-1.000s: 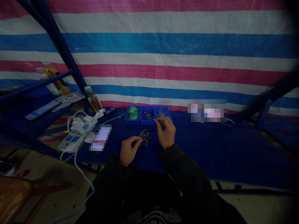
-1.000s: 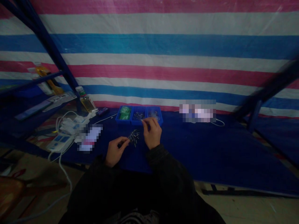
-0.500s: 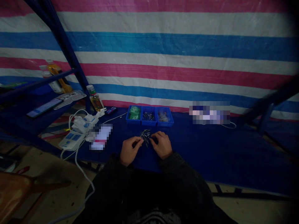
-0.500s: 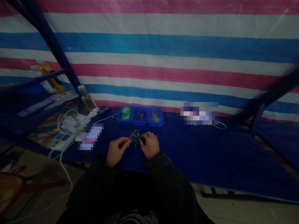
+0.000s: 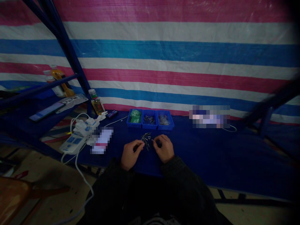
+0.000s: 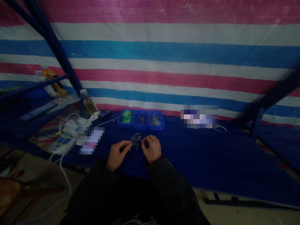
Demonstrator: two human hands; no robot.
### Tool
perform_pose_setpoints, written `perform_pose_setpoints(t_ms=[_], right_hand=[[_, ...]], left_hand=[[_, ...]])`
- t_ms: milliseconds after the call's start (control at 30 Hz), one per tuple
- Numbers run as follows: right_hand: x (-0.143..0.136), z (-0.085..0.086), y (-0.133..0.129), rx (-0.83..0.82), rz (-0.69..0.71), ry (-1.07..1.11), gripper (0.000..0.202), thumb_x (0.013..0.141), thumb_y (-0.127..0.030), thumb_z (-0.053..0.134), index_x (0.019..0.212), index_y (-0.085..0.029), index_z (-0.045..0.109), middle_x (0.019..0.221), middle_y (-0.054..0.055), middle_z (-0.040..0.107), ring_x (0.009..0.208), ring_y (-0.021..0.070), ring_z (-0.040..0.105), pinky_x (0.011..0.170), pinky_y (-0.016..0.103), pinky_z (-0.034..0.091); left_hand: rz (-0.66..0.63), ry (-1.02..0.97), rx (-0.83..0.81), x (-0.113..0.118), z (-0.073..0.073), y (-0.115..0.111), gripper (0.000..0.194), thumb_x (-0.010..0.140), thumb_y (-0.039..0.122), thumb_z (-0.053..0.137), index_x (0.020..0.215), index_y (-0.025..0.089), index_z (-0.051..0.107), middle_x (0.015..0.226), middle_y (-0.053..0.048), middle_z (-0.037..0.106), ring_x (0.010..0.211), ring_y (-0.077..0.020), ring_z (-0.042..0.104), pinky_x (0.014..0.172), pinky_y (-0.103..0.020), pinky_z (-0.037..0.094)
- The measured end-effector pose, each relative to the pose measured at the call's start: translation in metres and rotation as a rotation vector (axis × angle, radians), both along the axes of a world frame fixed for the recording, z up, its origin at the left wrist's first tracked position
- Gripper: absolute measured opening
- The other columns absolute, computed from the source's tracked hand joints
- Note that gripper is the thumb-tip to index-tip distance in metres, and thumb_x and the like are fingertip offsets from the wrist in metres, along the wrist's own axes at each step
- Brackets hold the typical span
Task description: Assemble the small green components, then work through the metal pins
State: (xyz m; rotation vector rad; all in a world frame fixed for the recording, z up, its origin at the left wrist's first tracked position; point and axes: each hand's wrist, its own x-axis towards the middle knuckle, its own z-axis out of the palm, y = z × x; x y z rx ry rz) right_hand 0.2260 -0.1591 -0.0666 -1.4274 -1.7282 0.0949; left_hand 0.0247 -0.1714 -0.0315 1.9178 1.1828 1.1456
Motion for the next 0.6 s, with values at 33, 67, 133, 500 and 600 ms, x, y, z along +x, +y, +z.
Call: perform_pose_setpoints(t_ms=[33,67,133,500,600], right_hand=[[0.000,0.003,-0.002,0.028,0.002,0.036,0.008,0.087,-0.018,0.063,0.081,-0.022,0.064,0.086,0.004,0.066,0.083,0.0224,0.058,0.077,0.037,0.045],[-0.001,0.005,-0.005,0.057,0.012,0.066,0.007,0.088,-0.019,0.062,0.082,-0.022,0.064,0.087,0.005,0.066,0.084,0.0226,0.058,0.078,0.037,0.046],[-0.003,0.010,-0.011,0.100,0.074,0.117,0.007,0.090,-0.020,0.061,0.085,-0.022,0.065,0.090,0.006,0.066,0.085,0.0229,0.059,0.079,0.038,0.048],[-0.013,0.019,-0.027,0.051,0.326,0.274,0.010,0.093,-0.024,0.058,0.088,-0.022,0.067,0.091,0.007,0.067,0.079,0.0198,0.063,0.067,0.033,0.052],[-0.014,0.017,-0.027,0.037,0.351,0.260,0.010,0.093,-0.025,0.058,0.088,-0.022,0.066,0.087,0.006,0.066,0.074,0.0185,0.062,0.065,0.032,0.052]], left_hand=[[0.008,-0.010,-0.003,0.000,-0.001,0.000,0.017,0.097,0.031,0.059,0.100,0.019,0.071,0.087,-0.003,0.075,0.076,-0.0168,0.071,0.075,-0.027,0.055],[0.016,-0.019,-0.005,-0.001,-0.001,0.000,0.018,0.097,0.031,0.059,0.103,0.020,0.071,0.088,-0.003,0.075,0.078,-0.0170,0.071,0.075,-0.027,0.055],[0.023,-0.026,-0.012,-0.001,-0.001,0.000,0.020,0.097,0.031,0.059,0.110,0.021,0.069,0.091,-0.003,0.076,0.081,-0.0177,0.072,0.076,-0.027,0.056],[-0.111,0.063,0.000,-0.001,0.000,0.000,0.018,0.095,0.029,0.061,0.087,0.019,0.073,0.078,-0.002,0.074,0.075,-0.0172,0.068,0.074,-0.026,0.052],[-0.104,0.070,0.011,-0.001,-0.002,0.000,0.016,0.094,0.030,0.063,0.088,0.019,0.073,0.083,-0.003,0.075,0.077,-0.0177,0.068,0.074,-0.027,0.052]])
